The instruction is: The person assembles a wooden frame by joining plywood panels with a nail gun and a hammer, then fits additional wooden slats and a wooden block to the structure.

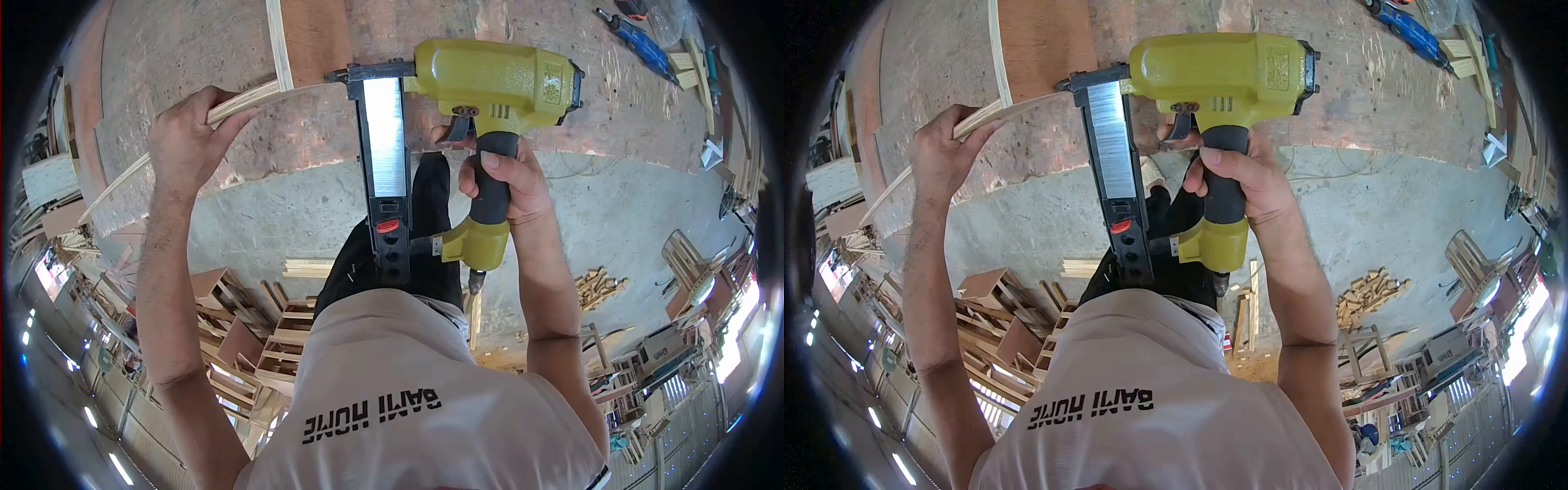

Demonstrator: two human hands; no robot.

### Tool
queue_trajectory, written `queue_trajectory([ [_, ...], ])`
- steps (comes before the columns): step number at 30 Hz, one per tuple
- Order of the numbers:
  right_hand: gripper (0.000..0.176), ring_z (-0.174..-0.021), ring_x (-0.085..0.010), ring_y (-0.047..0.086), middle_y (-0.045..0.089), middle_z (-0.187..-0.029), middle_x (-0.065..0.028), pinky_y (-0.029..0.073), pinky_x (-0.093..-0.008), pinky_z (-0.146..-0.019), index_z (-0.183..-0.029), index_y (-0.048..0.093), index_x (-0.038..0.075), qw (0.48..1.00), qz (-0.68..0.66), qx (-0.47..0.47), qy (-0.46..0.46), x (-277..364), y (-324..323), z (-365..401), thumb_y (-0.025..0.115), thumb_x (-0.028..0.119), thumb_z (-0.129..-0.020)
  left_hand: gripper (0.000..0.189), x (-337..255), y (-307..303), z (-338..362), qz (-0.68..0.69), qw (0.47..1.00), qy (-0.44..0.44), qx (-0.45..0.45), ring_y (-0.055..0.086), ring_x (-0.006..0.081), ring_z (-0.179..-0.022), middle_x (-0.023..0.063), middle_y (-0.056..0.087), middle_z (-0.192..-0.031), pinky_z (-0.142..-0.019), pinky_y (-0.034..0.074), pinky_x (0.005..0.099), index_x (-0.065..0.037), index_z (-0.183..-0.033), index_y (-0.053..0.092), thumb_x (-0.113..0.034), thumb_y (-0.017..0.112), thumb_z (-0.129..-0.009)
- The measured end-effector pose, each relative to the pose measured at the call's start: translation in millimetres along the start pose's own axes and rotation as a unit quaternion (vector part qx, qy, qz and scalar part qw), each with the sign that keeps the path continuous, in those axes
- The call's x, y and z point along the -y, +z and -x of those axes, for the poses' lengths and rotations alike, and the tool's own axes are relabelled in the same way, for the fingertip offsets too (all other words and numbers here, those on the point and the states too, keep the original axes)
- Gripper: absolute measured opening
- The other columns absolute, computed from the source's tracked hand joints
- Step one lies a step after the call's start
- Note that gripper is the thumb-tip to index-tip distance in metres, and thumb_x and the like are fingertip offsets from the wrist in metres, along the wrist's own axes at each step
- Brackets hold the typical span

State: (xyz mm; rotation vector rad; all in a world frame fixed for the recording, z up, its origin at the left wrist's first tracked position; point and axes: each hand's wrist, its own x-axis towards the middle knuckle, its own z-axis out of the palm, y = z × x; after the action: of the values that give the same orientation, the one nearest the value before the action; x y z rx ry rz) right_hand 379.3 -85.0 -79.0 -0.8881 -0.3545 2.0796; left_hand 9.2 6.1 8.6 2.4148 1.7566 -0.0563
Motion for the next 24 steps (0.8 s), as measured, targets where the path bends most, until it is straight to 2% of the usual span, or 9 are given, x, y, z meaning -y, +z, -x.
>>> queue_trajectory([
  [7,0.057,-0.061,-0.0162,0.062,0.063,-0.118,-0.0257,0.050,-0.0266,-0.053,-0.127,0.051,-0.007,0.999,0.030,0.001,-0.010,2.6,4.2,-3.0,0.072,0.022,-0.082,0.032,2.4,0.8,0.9,0.000,1.000,0.000,0.002,0.071,0.0216,-0.070,0.0074,0.073,-0.081,-0.063,0.055,0.0343,-0.007,-0.090,0.071,-0.036,0.080,-0.081],
  [13,0.047,-0.064,-0.0170,0.061,0.065,-0.105,-0.0168,0.048,-0.0270,-0.056,-0.125,0.051,-0.004,0.998,-0.024,-0.028,-0.042,7.3,-11.5,7.7,0.069,0.016,-0.086,0.028,3.9,0.8,1.5,0.031,0.999,-0.017,0.016,0.071,0.0234,-0.070,0.0084,0.072,-0.081,-0.063,0.055,0.0348,-0.007,-0.090,0.071,-0.031,0.081,-0.079],
  [15,0.047,-0.067,-0.0168,0.061,0.065,-0.104,-0.0156,0.049,-0.0267,-0.058,-0.126,0.050,-0.004,0.994,0.010,-0.098,-0.051,14.9,-21.4,17.3,0.068,0.017,-0.088,0.027,4.0,0.4,1.9,0.052,0.998,-0.027,0.024,0.070,0.0257,-0.072,0.0088,0.072,-0.081,-0.065,0.055,0.0365,-0.008,-0.090,0.072,-0.027,0.083,-0.076],
  [18,0.047,-0.072,-0.0166,0.062,0.067,-0.104,-0.0156,0.049,-0.0259,-0.060,-0.128,0.049,-0.002,0.989,0.016,-0.107,-0.097,22.9,-74.4,7.9,0.067,0.019,-0.090,0.032,9.2,5.5,7.7,0.068,0.997,-0.032,0.034,0.069,0.0333,-0.076,0.0128,0.070,-0.082,-0.069,0.054,0.0449,-0.012,-0.092,0.070,-0.041,0.074,-0.078],
  [19,0.042,-0.071,-0.0172,0.062,0.068,-0.100,-0.0152,0.050,-0.0264,-0.060,-0.126,0.052,-0.002,0.979,0.033,-0.178,-0.088,38.9,-67.6,2.3,0.065,0.020,-0.092,0.030,9.6,3.9,8.8,0.061,0.997,-0.022,0.034,0.068,0.0338,-0.081,0.0132,0.070,-0.084,-0.073,0.053,0.0463,-0.014,-0.091,0.070,-0.042,0.072,-0.079],
  [20,0.034,-0.072,-0.0176,0.062,0.068,-0.099,-0.0145,0.050,-0.0265,-0.062,-0.120,0.055,-0.003,0.988,-0.054,-0.140,-0.028,49.2,-97.8,-5.7,0.064,0.016,-0.093,0.029,2.9,-0.5,7.3,0.021,0.998,-0.039,0.041,0.068,0.0340,-0.083,0.0127,0.070,-0.086,-0.076,0.053,0.0469,-0.015,-0.091,0.069,-0.041,0.071,-0.079],
  [22,0.026,-0.082,-0.0221,0.066,0.068,-0.104,-0.0147,0.054,-0.0324,-0.074,-0.114,0.060,-0.004,0.967,0.060,-0.216,-0.123,66.8,-111.3,-20.2,0.065,0.007,-0.091,0.027,8.0,6.7,11.5,0.068,0.997,-0.031,0.031,0.067,0.0331,-0.088,0.0125,0.069,-0.090,-0.077,0.054,0.0458,-0.016,-0.092,0.069,-0.039,0.072,-0.077],
  [23,0.024,-0.085,-0.0248,0.066,0.067,-0.100,-0.0144,0.053,-0.0358,-0.078,-0.111,0.061,-0.005,0.902,0.240,-0.305,-0.191,72.9,-103.0,-27.6,0.064,0.007,-0.090,0.031,2.1,-17.9,12.7,0.081,0.995,-0.030,0.054,0.067,0.0333,-0.088,0.0126,0.068,-0.091,-0.075,0.054,0.0455,-0.015,-0.093,0.069,-0.038,0.075,-0.074],
  [24,0.025,-0.086,-0.0252,0.065,0.067,-0.100,-0.0144,0.052,-0.0365,-0.079,-0.110,0.061,-0.005,0.834,0.404,-0.298,-0.229,72.1,-101.3,-23.8,0.065,0.009,-0.090,0.033,1.7,-15.0,18.3,0.089,0.995,-0.027,0.019,0.067,0.0330,-0.090,0.0117,0.068,-0.092,-0.078,0.053,0.0455,-0.015,-0.094,0.070,-0.039,0.076,-0.072],
])
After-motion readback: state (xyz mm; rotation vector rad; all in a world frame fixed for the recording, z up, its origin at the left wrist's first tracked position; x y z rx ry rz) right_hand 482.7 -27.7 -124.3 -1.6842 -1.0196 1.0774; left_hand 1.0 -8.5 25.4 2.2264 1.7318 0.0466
